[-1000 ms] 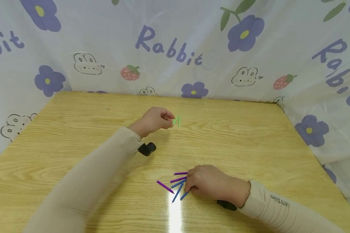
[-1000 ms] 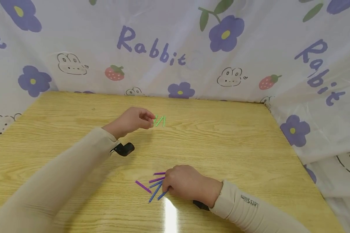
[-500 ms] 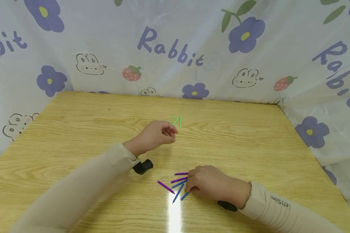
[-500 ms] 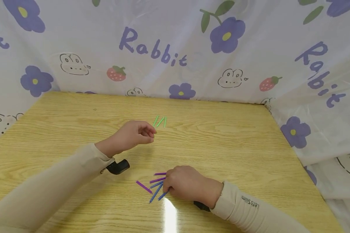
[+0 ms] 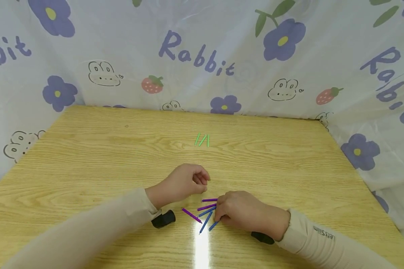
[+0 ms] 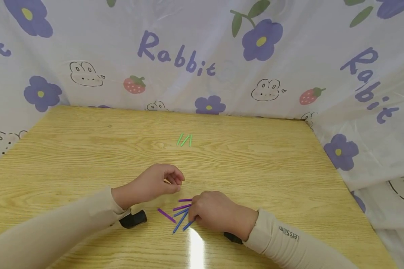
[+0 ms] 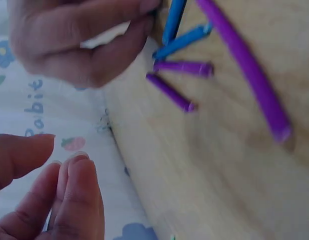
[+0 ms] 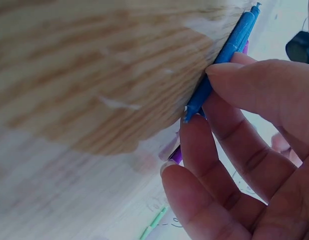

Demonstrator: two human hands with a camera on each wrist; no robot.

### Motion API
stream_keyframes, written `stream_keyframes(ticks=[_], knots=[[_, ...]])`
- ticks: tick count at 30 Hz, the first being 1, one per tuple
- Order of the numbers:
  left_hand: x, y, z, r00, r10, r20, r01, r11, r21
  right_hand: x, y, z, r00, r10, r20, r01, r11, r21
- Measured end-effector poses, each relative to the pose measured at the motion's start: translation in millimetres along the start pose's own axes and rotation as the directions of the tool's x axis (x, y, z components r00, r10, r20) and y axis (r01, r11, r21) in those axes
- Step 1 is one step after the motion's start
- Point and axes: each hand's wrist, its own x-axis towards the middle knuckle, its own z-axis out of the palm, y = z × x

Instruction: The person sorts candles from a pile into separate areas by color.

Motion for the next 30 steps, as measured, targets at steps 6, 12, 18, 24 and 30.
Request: stream_keyframes(ticks=[6, 12, 18, 24, 30], knots=[[-9.1, -0.2, 11.7, 0.999, -0.027, 0.030, 0.027, 1.000, -0.009, 0.0, 0, 2, 1.000, -0.004, -0.019, 0.003, 1.000, -0.030], [-16.5, -0.8, 19.0, 0.997, -0.058, 0.054, 0.058, 0.998, 0.004, 0.3, -1, 3, 1.000, -0.002, -0.028, 0.002, 1.000, -0.029], [-22.6, -2.9, 25.5, 0.998, -0.029, 0.062, 0.028, 0.999, 0.018, 0.0, -1, 3, 1.000, 0.006, -0.031, -0.007, 0.999, -0.035], [-24.6, -6.7, 32.2, 0.996, -0.021, 0.088, 0.020, 1.000, 0.013, -0.2, -1, 3, 1.000, 0.012, -0.021, -0.013, 0.999, -0.042], [-24.2, -8.6, 37.4, 0.996, -0.004, 0.085, -0.001, 0.998, 0.065, -0.2, -2, 3, 1.000, 0.008, -0.028, -0.009, 0.999, -0.047]])
